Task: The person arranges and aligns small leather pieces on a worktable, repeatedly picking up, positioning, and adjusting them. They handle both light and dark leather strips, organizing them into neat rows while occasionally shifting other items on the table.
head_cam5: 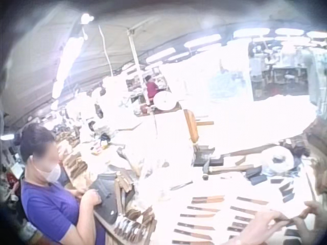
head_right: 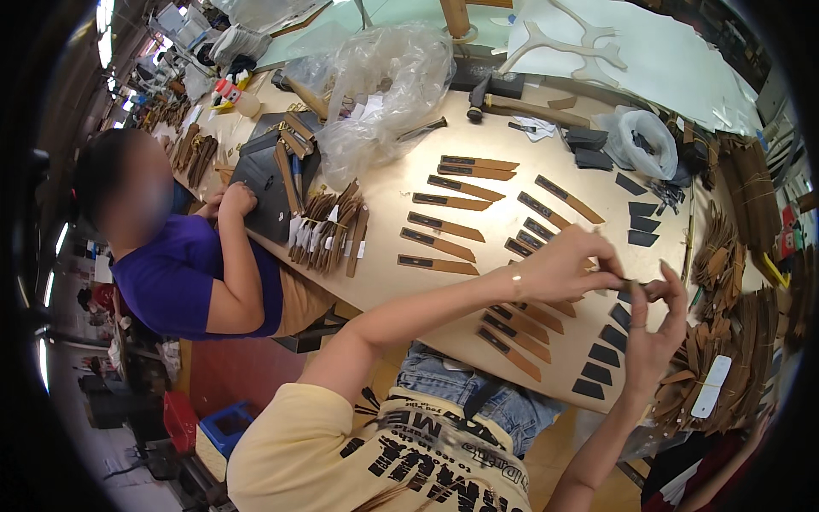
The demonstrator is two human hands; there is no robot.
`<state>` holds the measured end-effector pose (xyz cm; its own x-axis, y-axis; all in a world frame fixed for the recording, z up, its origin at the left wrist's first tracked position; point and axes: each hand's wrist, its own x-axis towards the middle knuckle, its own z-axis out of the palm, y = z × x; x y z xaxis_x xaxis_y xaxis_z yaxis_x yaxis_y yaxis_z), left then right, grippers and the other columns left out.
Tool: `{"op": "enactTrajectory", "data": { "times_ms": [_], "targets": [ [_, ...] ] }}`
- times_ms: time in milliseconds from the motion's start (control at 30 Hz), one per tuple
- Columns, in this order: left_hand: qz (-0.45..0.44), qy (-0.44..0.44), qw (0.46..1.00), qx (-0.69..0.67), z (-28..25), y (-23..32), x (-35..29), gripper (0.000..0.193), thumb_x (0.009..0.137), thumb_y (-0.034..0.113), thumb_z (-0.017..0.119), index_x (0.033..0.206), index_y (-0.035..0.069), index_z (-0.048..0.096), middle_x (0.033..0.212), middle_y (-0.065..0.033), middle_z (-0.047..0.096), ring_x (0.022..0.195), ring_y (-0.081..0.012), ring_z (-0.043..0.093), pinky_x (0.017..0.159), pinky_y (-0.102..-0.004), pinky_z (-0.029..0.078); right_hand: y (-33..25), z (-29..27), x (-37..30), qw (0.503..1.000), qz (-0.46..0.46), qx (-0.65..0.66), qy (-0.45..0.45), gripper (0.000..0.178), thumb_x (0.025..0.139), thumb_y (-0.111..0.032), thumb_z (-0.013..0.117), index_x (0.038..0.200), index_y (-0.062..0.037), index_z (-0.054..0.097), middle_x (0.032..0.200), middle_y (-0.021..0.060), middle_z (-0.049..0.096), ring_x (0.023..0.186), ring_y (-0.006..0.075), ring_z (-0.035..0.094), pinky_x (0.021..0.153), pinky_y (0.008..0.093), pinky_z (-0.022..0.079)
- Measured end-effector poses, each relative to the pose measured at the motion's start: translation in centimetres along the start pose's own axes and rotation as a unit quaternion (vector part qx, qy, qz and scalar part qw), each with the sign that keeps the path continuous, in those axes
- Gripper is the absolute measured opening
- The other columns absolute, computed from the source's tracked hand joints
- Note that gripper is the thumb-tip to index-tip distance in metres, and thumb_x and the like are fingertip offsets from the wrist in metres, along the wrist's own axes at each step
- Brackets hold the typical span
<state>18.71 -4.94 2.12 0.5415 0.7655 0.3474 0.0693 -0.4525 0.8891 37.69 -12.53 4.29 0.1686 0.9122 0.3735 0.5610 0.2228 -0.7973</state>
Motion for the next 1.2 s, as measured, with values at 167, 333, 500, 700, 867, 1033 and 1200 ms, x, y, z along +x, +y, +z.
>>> {"op": "enactTrajectory", "data": {
  "times_ms": [167,333,500,700,867,1033,1200],
  "targets": [
    [-0.090,0.014,0.996,0.023,-7.4,2.6,-8.3,0.017,0.085,0.015,0.073,0.094,0.001,0.072,0.083,-0.0125,0.069,0.077,-0.0226,0.067,0.072,-0.0332,0.053,-3.3,2.0,-2.4,0.994,0.021,0.035,-0.105,0.048,0.087,-0.010,0.073,0.131,-0.0043,0.057,0.093,0.0041,0.063,0.086,0.0131,0.057,0.086,0.0296,0.045],
    [-0.350,0.219,0.904,0.109,-13.4,5.2,-18.6,0.021,0.089,0.012,0.071,0.105,-0.001,0.071,0.085,-0.0082,0.071,0.076,-0.0104,0.064,0.069,-0.0266,0.052,-2.5,3.5,-2.2,0.985,0.067,0.019,-0.158,0.037,0.088,-0.009,0.071,0.123,-0.0022,0.062,0.089,0.0040,0.064,0.086,0.0146,0.058,0.083,0.0302,0.046],
    [-0.386,0.434,0.772,0.260,-14.7,2.6,-22.2,0.022,0.090,0.011,0.069,0.108,-0.002,0.069,0.082,-0.0105,0.071,0.071,-0.0122,0.065,0.066,-0.0274,0.051,-1.6,4.0,-2.7,0.980,0.056,0.014,-0.190,0.032,0.088,-0.007,0.069,0.120,-0.0025,0.063,0.089,0.0053,0.064,0.086,0.0161,0.059,0.083,0.0309,0.046],
    [-0.414,0.367,0.631,0.544,-13.5,0.4,-21.6,0.024,0.089,0.019,0.066,0.107,0.003,0.070,0.089,-0.0169,0.072,0.079,-0.0380,0.067,0.071,-0.0454,0.052,-1.9,3.2,-2.8,0.978,0.021,-0.036,-0.205,0.031,0.087,-0.007,0.070,0.118,-0.0049,0.065,0.090,0.0065,0.066,0.085,0.0203,0.060,0.083,0.0343,0.047],
    [-0.469,0.305,0.605,0.566,-13.5,0.8,-21.0,0.028,0.088,0.028,0.068,0.109,0.010,0.072,0.091,-0.0154,0.072,0.083,-0.0354,0.069,0.073,-0.0453,0.053,-1.9,2.8,-3.2,0.978,0.050,-0.027,-0.200,0.031,0.085,-0.009,0.072,0.115,-0.0063,0.067,0.089,0.0062,0.067,0.086,0.0209,0.062,0.084,0.0335,0.045],
    [-0.410,0.293,0.656,0.561,-12.2,0.4,-21.0,0.032,0.088,0.032,0.067,0.111,0.009,0.072,0.103,-0.0152,0.071,0.093,-0.0352,0.068,0.081,-0.0445,0.053,-2.6,0.9,-2.3,0.980,0.004,-0.022,-0.198,0.030,0.083,-0.009,0.073,0.112,-0.0069,0.067,0.091,0.0058,0.068,0.084,0.0209,0.063,0.079,0.0324,0.046],
    [-0.354,0.330,0.662,0.572,-12.4,1.3,-19.6,0.024,0.088,0.019,0.068,0.103,0.001,0.071,0.115,-0.0174,0.067,0.106,-0.0360,0.063,0.090,-0.0435,0.049,-8.7,-6.4,-2.1,0.987,-0.047,0.130,-0.079,0.026,0.076,-0.015,0.073,0.100,-0.0055,0.071,0.085,0.0079,0.068,0.078,0.0192,0.062,0.072,0.0346,0.047]
  ]
}}
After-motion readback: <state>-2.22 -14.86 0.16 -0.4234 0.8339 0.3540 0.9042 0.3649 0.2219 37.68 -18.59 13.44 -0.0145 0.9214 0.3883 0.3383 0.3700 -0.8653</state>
